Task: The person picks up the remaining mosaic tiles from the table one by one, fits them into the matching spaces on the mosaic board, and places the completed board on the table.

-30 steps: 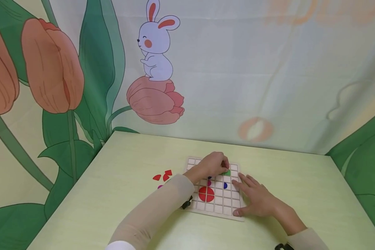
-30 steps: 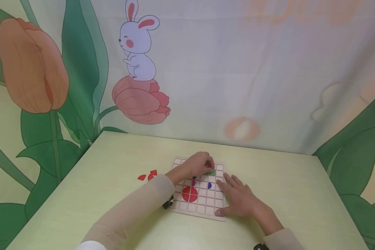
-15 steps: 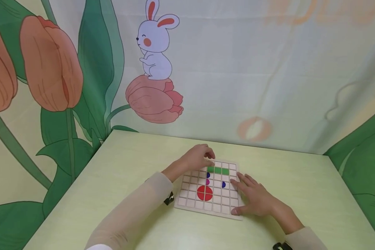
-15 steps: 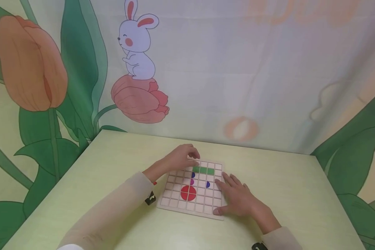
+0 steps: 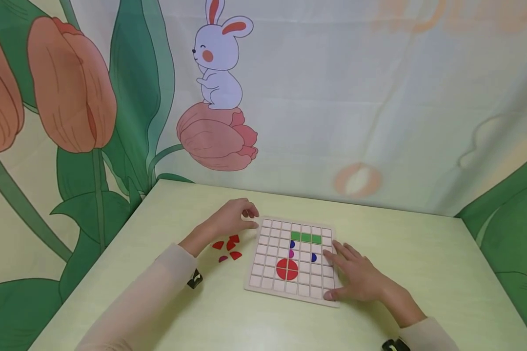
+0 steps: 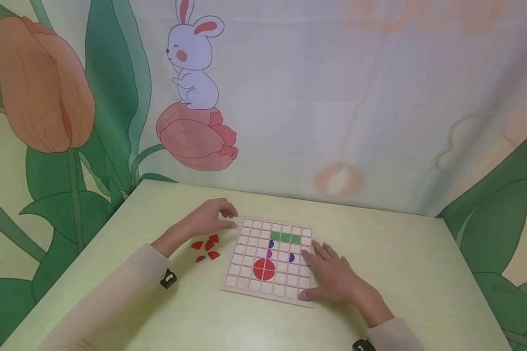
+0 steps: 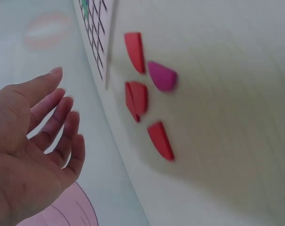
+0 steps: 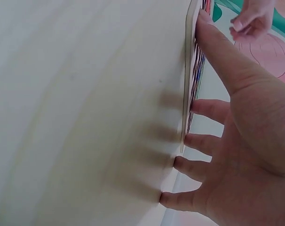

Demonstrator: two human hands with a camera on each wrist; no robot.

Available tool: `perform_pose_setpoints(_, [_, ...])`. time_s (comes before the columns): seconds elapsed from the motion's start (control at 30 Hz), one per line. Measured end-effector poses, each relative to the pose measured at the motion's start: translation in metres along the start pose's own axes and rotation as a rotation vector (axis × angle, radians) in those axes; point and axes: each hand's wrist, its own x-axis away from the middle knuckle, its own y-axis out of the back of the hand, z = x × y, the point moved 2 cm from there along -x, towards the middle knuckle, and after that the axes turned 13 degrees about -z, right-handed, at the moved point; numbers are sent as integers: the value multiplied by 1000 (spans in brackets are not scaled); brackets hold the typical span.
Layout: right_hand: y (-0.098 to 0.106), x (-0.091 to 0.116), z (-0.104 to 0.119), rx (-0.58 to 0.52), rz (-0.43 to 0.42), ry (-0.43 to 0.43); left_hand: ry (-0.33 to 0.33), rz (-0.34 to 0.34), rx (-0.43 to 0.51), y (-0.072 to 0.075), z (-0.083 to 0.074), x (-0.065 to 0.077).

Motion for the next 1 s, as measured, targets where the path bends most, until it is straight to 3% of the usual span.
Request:
perform_pose_setpoints(0.37, [1,1,0,2,13,-23,85,85,-48,25,20,39])
perform_pose_setpoints(0.67, [-1,0,-3,20,16,-35,-22,192,-86,33,30,69])
perform_pose_setpoints(1.0, [0,0,-2,7,17,-35,-34,181,-132,24,29,84])
